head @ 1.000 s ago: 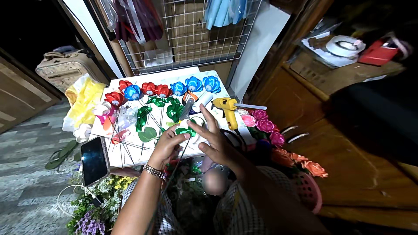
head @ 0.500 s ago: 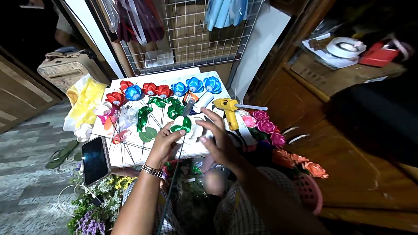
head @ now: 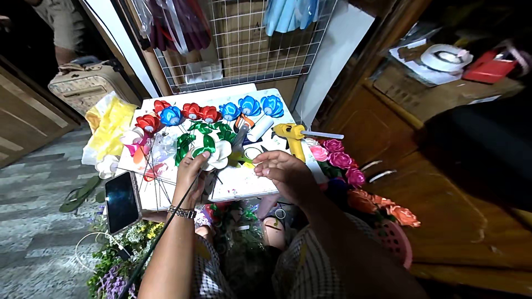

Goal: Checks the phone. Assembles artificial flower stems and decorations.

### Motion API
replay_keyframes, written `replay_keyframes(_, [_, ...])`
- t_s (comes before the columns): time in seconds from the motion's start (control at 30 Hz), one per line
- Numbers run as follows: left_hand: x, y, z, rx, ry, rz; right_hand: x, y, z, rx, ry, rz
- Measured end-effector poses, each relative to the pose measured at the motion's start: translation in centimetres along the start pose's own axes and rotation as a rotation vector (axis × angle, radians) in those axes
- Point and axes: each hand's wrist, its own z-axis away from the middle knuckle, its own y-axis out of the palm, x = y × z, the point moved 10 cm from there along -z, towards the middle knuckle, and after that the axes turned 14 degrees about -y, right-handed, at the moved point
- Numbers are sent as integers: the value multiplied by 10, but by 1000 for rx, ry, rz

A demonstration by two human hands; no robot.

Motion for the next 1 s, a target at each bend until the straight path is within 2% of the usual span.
replay_keyframes(0.3, [1, 4, 2, 14, -9, 26, 7, -6, -3, 1, -137, 73])
replay_keyframes(0.8, [3, 4, 2, 26, -23, 33, 4, -6, -3, 4, -111, 160])
replay_keyframes(1.0, [3, 6, 2, 30, -17, 13, -2, -3, -2, 23, -55, 88])
